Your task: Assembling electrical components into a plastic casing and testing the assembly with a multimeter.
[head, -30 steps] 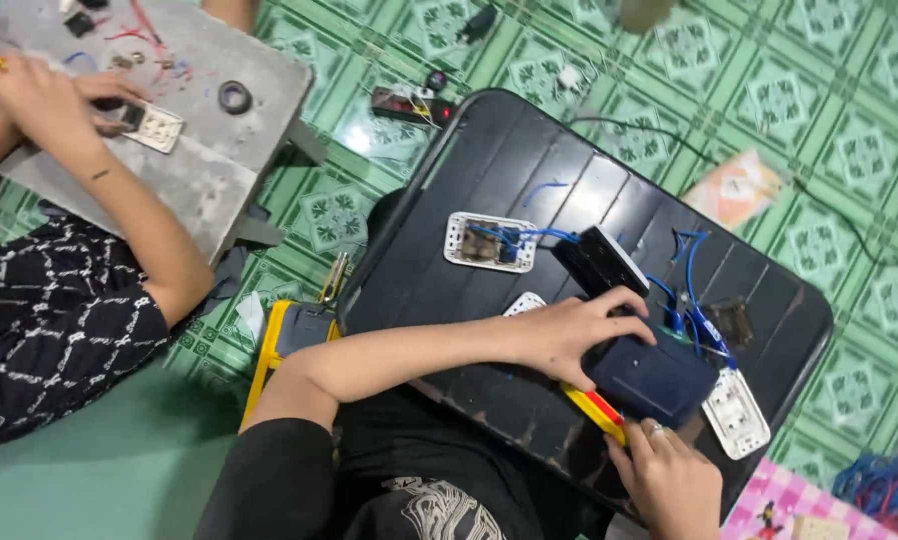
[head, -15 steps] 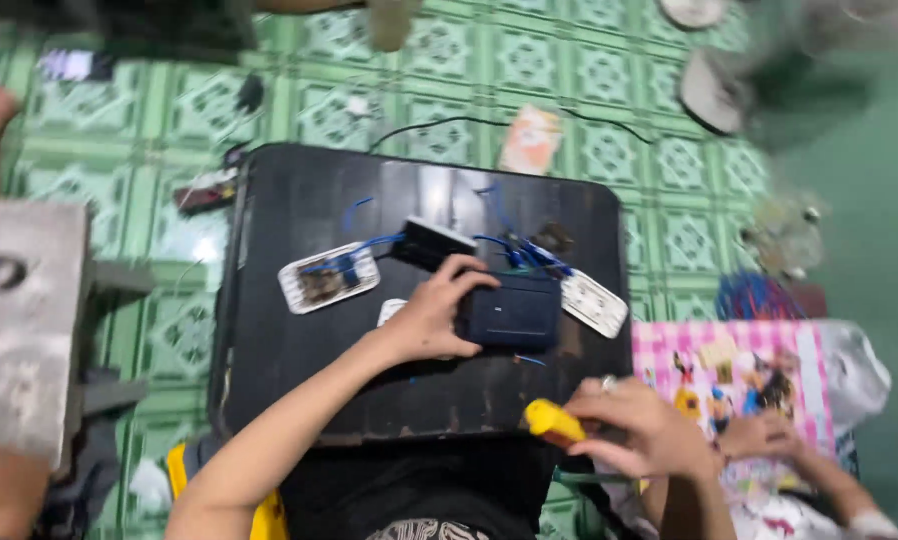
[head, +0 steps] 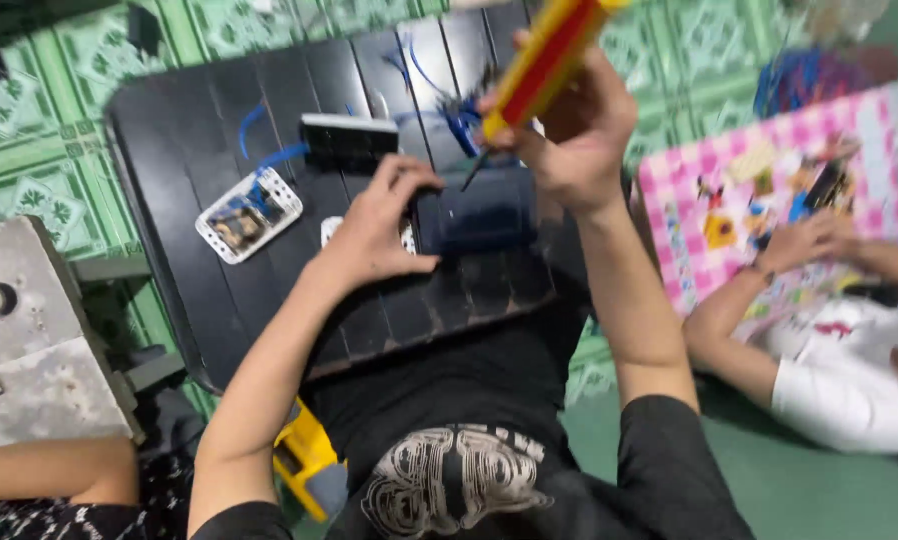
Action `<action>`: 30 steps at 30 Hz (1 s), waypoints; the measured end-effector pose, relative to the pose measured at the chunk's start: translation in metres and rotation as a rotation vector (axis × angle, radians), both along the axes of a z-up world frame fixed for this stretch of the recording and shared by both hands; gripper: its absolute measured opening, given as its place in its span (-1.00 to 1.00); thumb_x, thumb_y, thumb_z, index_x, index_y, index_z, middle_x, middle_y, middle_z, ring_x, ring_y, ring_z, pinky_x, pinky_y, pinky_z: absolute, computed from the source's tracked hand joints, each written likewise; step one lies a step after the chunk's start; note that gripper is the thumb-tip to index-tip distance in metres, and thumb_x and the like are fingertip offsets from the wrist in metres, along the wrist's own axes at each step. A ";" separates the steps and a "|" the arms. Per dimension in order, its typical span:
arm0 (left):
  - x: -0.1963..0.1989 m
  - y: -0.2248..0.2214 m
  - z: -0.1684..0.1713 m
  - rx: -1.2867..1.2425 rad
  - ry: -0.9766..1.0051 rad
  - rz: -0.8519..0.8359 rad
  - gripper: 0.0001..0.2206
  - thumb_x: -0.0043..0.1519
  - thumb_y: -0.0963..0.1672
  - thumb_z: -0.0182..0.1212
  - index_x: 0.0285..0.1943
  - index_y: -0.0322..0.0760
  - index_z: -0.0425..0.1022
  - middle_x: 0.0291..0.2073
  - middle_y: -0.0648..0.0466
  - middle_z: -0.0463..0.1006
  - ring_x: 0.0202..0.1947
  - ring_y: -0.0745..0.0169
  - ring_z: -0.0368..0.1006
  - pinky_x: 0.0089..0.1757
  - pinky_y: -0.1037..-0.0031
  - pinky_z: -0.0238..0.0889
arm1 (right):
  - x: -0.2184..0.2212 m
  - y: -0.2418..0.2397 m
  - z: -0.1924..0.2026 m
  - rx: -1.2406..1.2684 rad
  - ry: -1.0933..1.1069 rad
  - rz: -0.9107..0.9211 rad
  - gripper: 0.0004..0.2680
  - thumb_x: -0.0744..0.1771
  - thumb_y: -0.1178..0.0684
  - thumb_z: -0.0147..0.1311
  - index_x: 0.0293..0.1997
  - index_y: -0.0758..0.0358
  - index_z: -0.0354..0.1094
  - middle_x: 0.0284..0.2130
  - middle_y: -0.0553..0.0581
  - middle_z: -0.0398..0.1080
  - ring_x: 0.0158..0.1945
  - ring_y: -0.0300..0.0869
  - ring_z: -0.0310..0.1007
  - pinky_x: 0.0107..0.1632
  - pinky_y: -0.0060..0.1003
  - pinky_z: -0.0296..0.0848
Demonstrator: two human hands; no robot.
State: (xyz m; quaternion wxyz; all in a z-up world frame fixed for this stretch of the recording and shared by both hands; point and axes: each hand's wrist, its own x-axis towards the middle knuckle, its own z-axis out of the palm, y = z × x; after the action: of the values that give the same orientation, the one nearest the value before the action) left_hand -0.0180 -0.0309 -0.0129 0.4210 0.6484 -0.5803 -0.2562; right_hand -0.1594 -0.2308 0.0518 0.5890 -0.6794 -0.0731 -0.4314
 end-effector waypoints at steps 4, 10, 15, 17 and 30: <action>-0.002 0.000 -0.002 -0.008 -0.042 0.017 -0.26 -0.30 -0.14 0.59 0.16 -0.12 0.39 0.10 -0.02 0.32 -0.02 -0.37 0.52 0.00 0.04 0.45 | 0.004 0.006 -0.001 -0.049 -0.007 0.045 -0.52 0.23 0.37 0.44 0.17 0.69 0.16 -0.17 0.56 0.40 -0.17 0.34 0.60 -0.10 0.19 0.65; 0.002 0.003 -0.008 -0.051 -0.272 0.007 -0.19 -0.32 -0.02 0.57 0.21 -0.21 0.40 0.08 -0.05 0.39 0.14 -0.21 0.34 0.10 0.09 0.28 | 0.007 0.013 -0.044 -0.123 0.033 0.079 -0.56 0.31 0.25 0.28 0.22 0.56 0.06 -0.30 0.43 0.45 -0.31 0.18 0.60 -0.28 -0.03 0.63; 0.009 0.006 -0.001 0.030 -0.240 -0.091 -0.20 -0.22 -0.07 0.61 0.28 -0.21 0.37 0.14 -0.14 0.37 0.18 -0.27 0.32 0.04 0.09 0.28 | 0.005 0.013 -0.073 -0.139 0.052 0.119 -0.59 0.30 0.24 0.24 0.20 0.51 0.07 -0.34 0.46 0.48 -0.35 0.14 0.60 -0.29 -0.10 0.57; 0.008 0.006 -0.004 0.010 -0.271 -0.083 -0.18 -0.20 0.04 0.60 0.28 -0.21 0.35 0.17 -0.14 0.35 0.21 -0.22 0.30 0.04 0.11 0.28 | 0.000 0.013 -0.082 -0.139 0.063 0.123 -0.59 0.30 0.21 0.26 0.19 0.48 0.08 -0.34 0.45 0.49 -0.37 0.12 0.60 -0.29 -0.12 0.58; 0.005 0.001 -0.022 -0.001 -0.317 -0.092 -0.19 -0.13 0.00 0.65 0.29 -0.35 0.36 0.19 -0.19 0.36 0.28 -0.19 0.26 0.20 0.15 0.25 | 0.006 0.024 -0.125 -0.018 -0.196 -0.101 -0.60 0.39 -0.04 0.09 0.28 0.23 -0.06 -0.38 0.30 0.42 -0.51 0.03 0.55 -0.37 -0.19 0.55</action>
State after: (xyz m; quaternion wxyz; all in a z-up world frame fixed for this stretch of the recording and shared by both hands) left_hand -0.0127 -0.0303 -0.0344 0.3122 0.6533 -0.6685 -0.1695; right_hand -0.1538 -0.2069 -0.0732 0.5503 -0.6423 -0.0997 -0.5241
